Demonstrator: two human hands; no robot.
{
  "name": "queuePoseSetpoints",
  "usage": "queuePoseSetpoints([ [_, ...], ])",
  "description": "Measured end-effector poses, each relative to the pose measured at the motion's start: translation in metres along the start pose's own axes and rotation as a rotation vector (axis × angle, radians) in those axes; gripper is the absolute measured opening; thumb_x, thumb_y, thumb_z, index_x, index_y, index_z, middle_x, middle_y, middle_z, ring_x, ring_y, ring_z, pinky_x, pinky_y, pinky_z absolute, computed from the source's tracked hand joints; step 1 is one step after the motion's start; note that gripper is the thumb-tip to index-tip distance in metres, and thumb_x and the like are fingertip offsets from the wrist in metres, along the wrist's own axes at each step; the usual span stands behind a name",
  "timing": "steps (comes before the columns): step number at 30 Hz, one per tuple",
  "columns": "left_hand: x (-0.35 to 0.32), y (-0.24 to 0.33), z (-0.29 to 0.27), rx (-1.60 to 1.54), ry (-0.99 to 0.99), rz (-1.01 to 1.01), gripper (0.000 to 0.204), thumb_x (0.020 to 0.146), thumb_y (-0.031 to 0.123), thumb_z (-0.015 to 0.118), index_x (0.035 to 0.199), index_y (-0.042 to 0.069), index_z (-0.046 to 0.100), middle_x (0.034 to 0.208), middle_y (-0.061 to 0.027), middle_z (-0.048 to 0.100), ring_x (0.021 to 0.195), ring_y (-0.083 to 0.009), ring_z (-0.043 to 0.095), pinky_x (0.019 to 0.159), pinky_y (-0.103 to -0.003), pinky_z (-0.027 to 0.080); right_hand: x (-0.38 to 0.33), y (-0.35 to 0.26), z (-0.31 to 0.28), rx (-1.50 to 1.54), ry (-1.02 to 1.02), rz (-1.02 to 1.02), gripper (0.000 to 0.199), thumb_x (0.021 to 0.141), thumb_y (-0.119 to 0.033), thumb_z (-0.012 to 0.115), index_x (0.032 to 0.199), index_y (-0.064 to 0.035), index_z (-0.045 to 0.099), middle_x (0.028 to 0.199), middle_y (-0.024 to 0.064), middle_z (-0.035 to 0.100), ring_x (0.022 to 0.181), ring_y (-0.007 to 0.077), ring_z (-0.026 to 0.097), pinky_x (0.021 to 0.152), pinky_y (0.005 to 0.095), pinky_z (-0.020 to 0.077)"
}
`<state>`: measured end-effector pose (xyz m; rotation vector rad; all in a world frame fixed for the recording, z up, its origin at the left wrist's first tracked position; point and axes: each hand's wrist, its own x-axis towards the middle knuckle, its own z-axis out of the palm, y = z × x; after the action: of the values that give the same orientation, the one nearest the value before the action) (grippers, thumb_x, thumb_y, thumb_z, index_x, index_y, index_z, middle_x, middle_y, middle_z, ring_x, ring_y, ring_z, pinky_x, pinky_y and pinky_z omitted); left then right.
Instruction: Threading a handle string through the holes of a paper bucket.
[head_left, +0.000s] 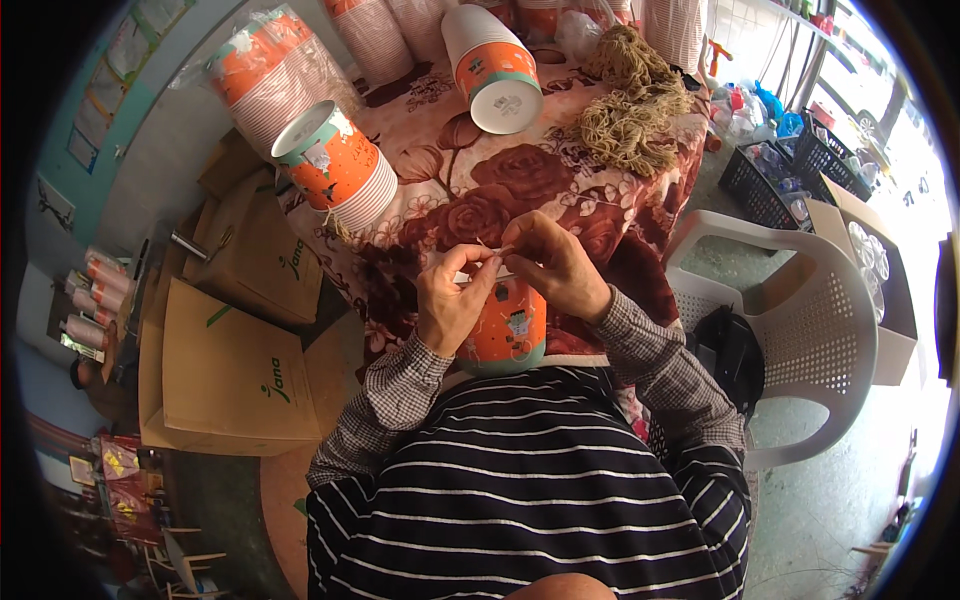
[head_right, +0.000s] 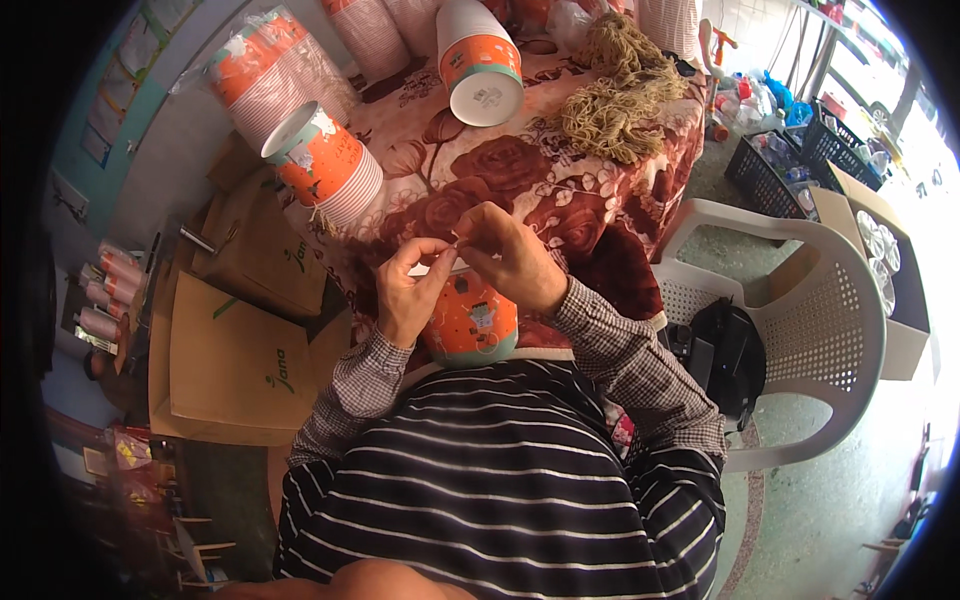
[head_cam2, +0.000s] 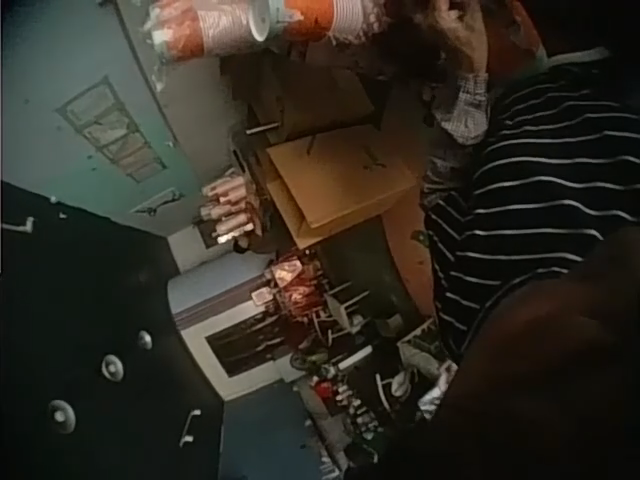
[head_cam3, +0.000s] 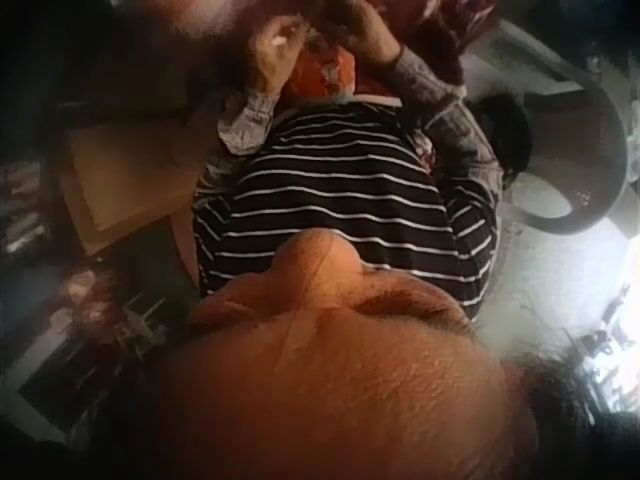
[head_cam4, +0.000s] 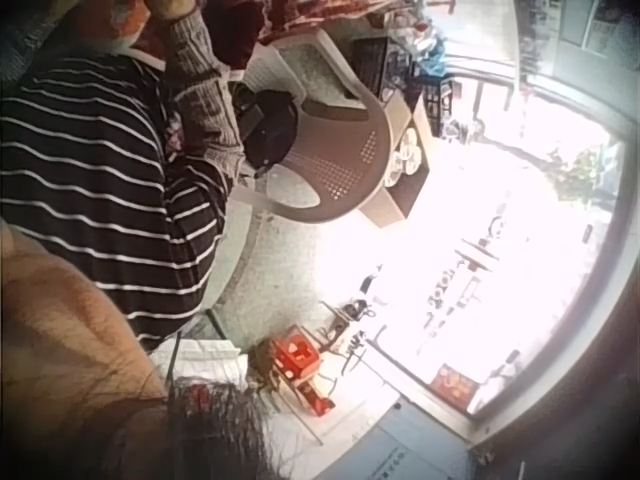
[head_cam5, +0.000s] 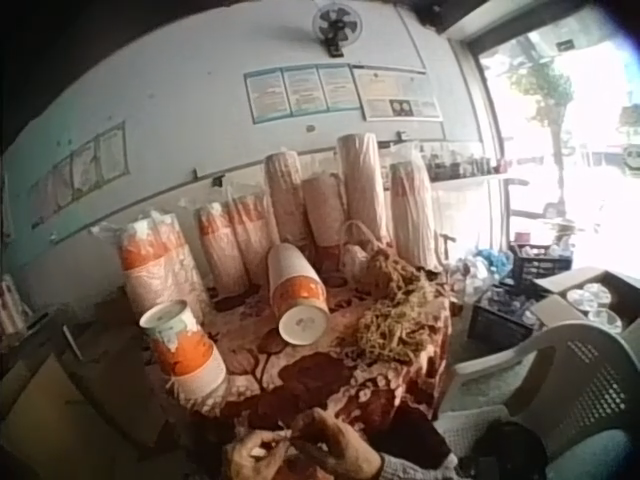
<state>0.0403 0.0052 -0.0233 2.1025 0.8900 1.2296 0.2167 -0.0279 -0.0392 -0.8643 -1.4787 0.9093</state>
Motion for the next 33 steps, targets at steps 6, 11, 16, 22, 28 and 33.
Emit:
queuePoseSetpoints([
  [6,0.005,-0.007,0.006,-0.015,-0.047,0.003,0.011,0.087,0.009,0.067,0.087,0.000,0.063,0.075,-0.0041,0.065,0.068,-0.0093,0.061,0.063,-0.025,0.048,0.003,0.011,-0.003,0.055,0.058,0.039,0.021,0.088,0.002,0.062,0.105,-0.0026,0.051,0.093,0.0017,0.059,0.088,0.0071,0.060,0.077,0.0240,0.0508],
  [11,0.013,-0.022,0.003,0.054,-0.103,0.065,0.010,0.087,0.008,0.066,0.085,0.000,0.061,0.075,-0.0050,0.064,0.068,-0.0105,0.061,0.062,-0.026,0.048,0.010,0.027,0.000,0.187,0.093,0.100,0.018,0.087,0.000,0.064,0.100,-0.0034,0.051,0.090,0.0007,0.059,0.083,0.0053,0.058,0.073,0.0226,0.0502],
  [16,0.022,-0.029,0.003,0.046,-0.185,0.036,0.009,0.087,0.007,0.066,0.084,0.001,0.060,0.076,-0.0057,0.064,0.069,-0.0131,0.062,0.064,-0.027,0.049,0.008,0.033,-0.002,0.416,0.153,0.135,0.017,0.091,0.003,0.060,0.101,-0.0052,0.050,0.097,0.0020,0.060,0.090,0.0070,0.058,0.083,0.0222,0.0480],
  [22,0.034,-0.042,0.011,0.057,-0.216,0.110,0.009,0.085,0.007,0.067,0.084,0.001,0.060,0.079,-0.0069,0.065,0.069,-0.0150,0.063,0.065,-0.028,0.049,0.008,0.045,-0.004,0.408,0.253,0.120,0.018,0.091,0.003,0.059,0.101,-0.0062,0.048,0.098,0.0021,0.060,0.091,0.0064,0.056,0.083,0.0220,0.0471],
  [28,0.050,-0.052,0.021,0.012,-0.289,-0.052,0.009,0.084,0.007,0.066,0.084,0.001,0.060,0.079,-0.0076,0.065,0.070,-0.0165,0.064,0.066,-0.029,0.049,0.024,0.057,-0.018,0.392,0.259,0.156,0.018,0.089,0.005,0.059,0.100,-0.0044,0.048,0.093,0.0015,0.059,0.087,0.0068,0.057,0.079,0.0226,0.0491],
  [33,0.053,-0.054,0.020,0.019,-0.279,-0.090,0.008,0.085,0.006,0.065,0.084,0.000,0.060,0.078,-0.0065,0.065,0.071,-0.0143,0.063,0.067,-0.027,0.049,0.044,0.057,-0.046,0.420,-0.010,0.266,0.021,0.089,0.003,0.061,0.105,-0.0049,0.049,0.092,-0.0004,0.056,0.085,0.0061,0.055,0.077,0.0222,0.0482],
])
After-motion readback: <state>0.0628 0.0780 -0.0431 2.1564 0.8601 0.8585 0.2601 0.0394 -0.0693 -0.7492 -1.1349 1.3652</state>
